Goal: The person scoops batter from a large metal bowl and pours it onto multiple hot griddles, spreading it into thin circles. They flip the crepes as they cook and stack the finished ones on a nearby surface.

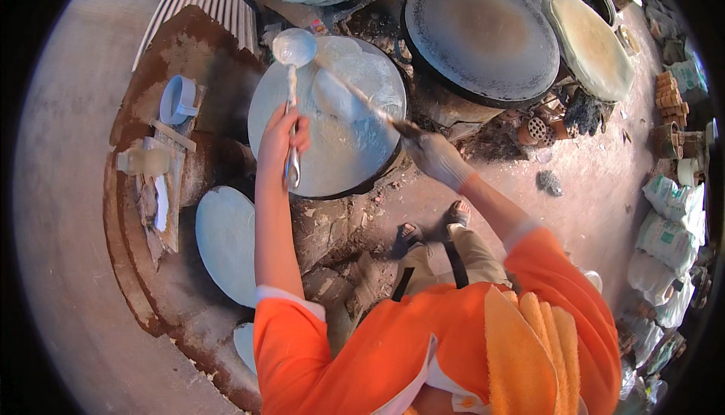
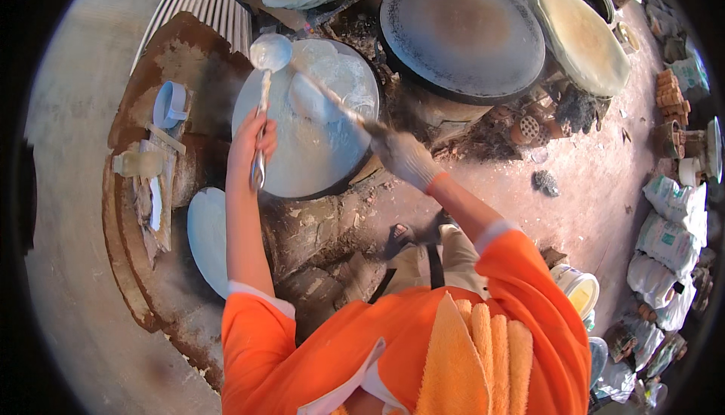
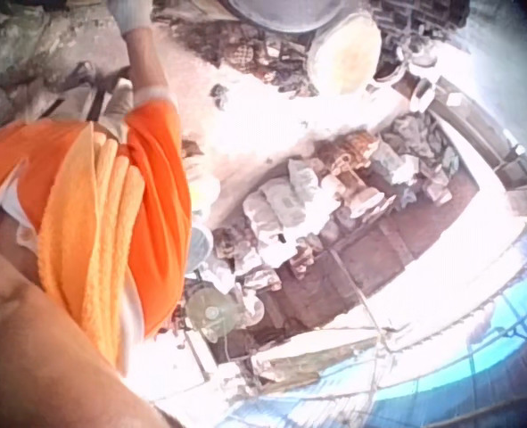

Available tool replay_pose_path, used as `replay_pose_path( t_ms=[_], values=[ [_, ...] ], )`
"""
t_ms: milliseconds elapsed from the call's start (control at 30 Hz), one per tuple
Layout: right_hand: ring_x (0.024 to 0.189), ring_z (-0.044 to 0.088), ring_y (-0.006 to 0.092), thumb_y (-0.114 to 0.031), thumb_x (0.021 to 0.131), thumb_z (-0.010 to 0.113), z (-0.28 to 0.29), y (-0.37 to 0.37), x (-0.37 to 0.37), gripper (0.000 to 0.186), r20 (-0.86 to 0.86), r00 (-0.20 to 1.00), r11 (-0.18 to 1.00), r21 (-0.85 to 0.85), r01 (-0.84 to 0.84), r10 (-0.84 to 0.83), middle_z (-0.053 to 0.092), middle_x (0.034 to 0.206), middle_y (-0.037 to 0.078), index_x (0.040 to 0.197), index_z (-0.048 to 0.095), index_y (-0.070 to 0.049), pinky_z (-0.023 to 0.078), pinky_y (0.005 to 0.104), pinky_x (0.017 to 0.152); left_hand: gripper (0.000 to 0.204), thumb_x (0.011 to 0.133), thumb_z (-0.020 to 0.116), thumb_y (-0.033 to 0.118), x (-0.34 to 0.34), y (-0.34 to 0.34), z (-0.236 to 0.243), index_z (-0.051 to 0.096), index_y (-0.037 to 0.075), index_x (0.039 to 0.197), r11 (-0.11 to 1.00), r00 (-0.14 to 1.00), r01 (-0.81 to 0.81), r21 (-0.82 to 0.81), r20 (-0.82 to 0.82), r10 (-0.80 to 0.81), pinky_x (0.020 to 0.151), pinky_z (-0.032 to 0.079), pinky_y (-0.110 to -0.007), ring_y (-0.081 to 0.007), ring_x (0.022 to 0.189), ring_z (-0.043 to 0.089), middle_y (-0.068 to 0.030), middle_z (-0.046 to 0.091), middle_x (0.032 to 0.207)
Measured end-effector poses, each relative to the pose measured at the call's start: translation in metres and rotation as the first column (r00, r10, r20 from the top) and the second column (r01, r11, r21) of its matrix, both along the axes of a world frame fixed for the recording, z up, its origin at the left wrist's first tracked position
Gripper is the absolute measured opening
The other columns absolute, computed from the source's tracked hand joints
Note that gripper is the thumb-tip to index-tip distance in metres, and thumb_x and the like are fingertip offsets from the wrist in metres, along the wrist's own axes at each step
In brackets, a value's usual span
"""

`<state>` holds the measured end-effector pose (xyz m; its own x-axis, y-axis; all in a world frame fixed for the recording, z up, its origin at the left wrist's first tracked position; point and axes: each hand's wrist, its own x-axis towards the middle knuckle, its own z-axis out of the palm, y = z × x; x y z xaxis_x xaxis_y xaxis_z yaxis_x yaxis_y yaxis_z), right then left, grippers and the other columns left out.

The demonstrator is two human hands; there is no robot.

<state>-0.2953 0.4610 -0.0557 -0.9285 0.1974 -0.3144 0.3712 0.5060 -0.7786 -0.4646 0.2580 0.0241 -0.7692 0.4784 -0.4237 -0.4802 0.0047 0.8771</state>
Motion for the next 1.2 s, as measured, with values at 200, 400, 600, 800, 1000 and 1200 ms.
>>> replay_pose_path(
  t_ms=[200, 400, 600, 800, 1000, 1200],
  values=[
    [0.081, 0.061, 0.0228, -0.026, 0.092, 0.044, -0.035, -0.024, 0.071, 0.038, -0.187, 0.965, 0.94, -0.32, 0.118, -0.185, 0.063, 0.095, 0.014, 0.126, 0.047, -0.011, 0.048, 0.0365, 0.072, 0.019, 0.089, 0.047, 0.013, 0.05, -0.033, -0.012, 0.041, 0.005, 0.105, 0.968, 0.995, -0.019, -0.252, -0.103, -0.007, 0.038, 0.035, -0.024, -0.0091, 0.04, 0.039, -0.0044, 0.046, 0.065],
    [0.093, 0.06, 0.0276, -0.028, 0.091, 0.044, -0.048, -0.066, 0.024, 0.037, -0.096, 0.955, 0.931, -0.272, 0.246, -0.28, 0.06, 0.107, 0.017, 0.121, 0.049, -0.007, 0.047, 0.0349, 0.079, 0.024, 0.09, 0.046, 0.012, 0.111, -0.073, -0.014, 0.036, 0.005, 0.111, 0.946, 0.995, 0.065, -0.317, -0.053, -0.086, 0.034, 0.033, -0.025, -0.0097, 0.037, 0.037, -0.0044, 0.045, 0.064],
    [0.076, 0.061, 0.0323, -0.03, 0.089, 0.046, -0.042, -0.085, 0.059, 0.032, 0.08, 0.989, 0.992, -0.01, 0.128, -0.127, 0.063, 0.089, 0.02, 0.101, 0.058, -0.003, 0.048, 0.0386, 0.068, 0.021, 0.093, 0.042, 0.016, 0.174, -0.06, -0.038, 0.034, 0.01, 0.111, 0.971, 0.994, -0.107, -0.214, -0.027, 0.104, 0.035, 0.03, -0.024, -0.0091, 0.037, 0.034, -0.0038, 0.043, 0.062],
    [0.051, 0.049, 0.0189, -0.035, 0.091, 0.043, -0.015, -0.032, 0.041, 0.03, 0.149, 0.978, 0.755, -0.621, 0.208, -0.147, 0.05, 0.059, 0.004, 0.089, 0.047, -0.006, 0.04, 0.0335, 0.048, 0.034, 0.093, 0.035, 0.006, 0.14, -0.05, 0.006, 0.029, -0.017, 0.118, 0.334, 0.586, -0.69, 0.642, 0.766, -0.263, 0.032, 0.03, -0.022, -0.0076, 0.037, 0.032, -0.0037, 0.039, 0.07],
    [0.065, 0.061, 0.0318, -0.022, 0.089, 0.043, -0.069, -0.018, 0.034, 0.036, -0.014, 1.0, 0.898, 0.439, 0.031, -0.028, 0.063, 0.08, 0.014, 0.125, 0.044, -0.018, 0.049, 0.0418, 0.064, 0.039, 0.097, 0.027, 0.012, 0.154, -0.01, 0.11, 0.024, -0.012, 0.127, 0.485, 0.881, -0.233, 0.843, 0.394, -0.261, 0.033, 0.033, -0.022, -0.0054, 0.036, 0.034, -0.0053, 0.038, 0.073],
    [0.076, 0.06, 0.0373, -0.033, 0.09, 0.044, -0.077, -0.069, 0.062, 0.037, -0.364, 0.931, 0.967, -0.237, -0.094, 0.001, 0.062, 0.08, 0.02, 0.119, 0.052, -0.012, 0.046, 0.0463, 0.07, 0.041, 0.099, 0.024, 0.017, 0.128, 0.028, 0.146, 0.02, -0.006, 0.132, 0.668, 0.929, 0.137, 0.731, 0.139, -0.343, 0.031, 0.032, -0.019, -0.0044, 0.034, 0.034, -0.004, 0.038, 0.072]
  ],
)
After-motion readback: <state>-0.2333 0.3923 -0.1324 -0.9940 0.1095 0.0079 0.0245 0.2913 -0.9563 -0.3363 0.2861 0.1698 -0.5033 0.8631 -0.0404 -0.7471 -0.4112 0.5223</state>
